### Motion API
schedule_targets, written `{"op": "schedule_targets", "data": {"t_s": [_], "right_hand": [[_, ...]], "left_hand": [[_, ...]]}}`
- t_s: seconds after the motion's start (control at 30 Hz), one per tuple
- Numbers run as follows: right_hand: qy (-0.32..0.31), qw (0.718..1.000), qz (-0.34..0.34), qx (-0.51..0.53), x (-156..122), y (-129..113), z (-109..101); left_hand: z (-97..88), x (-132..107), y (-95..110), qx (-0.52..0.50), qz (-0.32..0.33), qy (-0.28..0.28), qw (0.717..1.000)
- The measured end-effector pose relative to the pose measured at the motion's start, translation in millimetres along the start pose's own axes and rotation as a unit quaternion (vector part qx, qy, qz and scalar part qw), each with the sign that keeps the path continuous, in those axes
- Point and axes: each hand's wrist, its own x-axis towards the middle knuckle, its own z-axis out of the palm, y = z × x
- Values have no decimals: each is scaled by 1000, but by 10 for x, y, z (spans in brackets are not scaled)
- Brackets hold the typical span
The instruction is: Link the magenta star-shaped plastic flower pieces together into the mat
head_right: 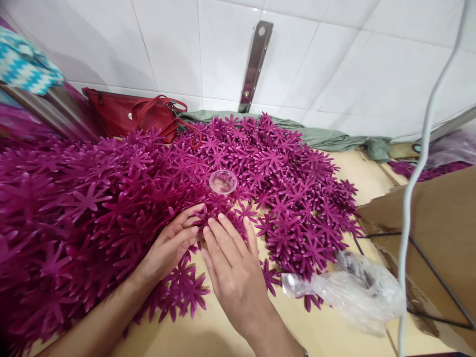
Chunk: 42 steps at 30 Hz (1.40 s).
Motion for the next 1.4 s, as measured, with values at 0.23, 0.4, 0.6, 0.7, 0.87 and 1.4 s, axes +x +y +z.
{"op": "schedule_targets", "data": {"t_s": [0.23, 0.4, 0.6, 0.7, 0.87, 1.4], "right_hand": [[21, 997, 35, 61, 5, 108, -46], [116, 947, 225, 197, 161, 208, -82], [19, 869, 324, 374, 280, 199, 80], [8, 846, 323, 423, 242, 193, 132], [11, 816, 339, 468, 174, 221, 189], [46, 846, 314, 428, 139, 142, 249]], "left_hand": [[-6, 9, -13, 18, -14, -13, 1000], [-21, 34, -51, 96, -14, 13, 995], [-15, 43, -71, 150, 7, 49, 987], [11, 40, -47, 161, 23, 56, 985], [61, 36, -21, 151, 36, 53, 986], [120, 24, -61, 229, 110, 59, 966]]}}
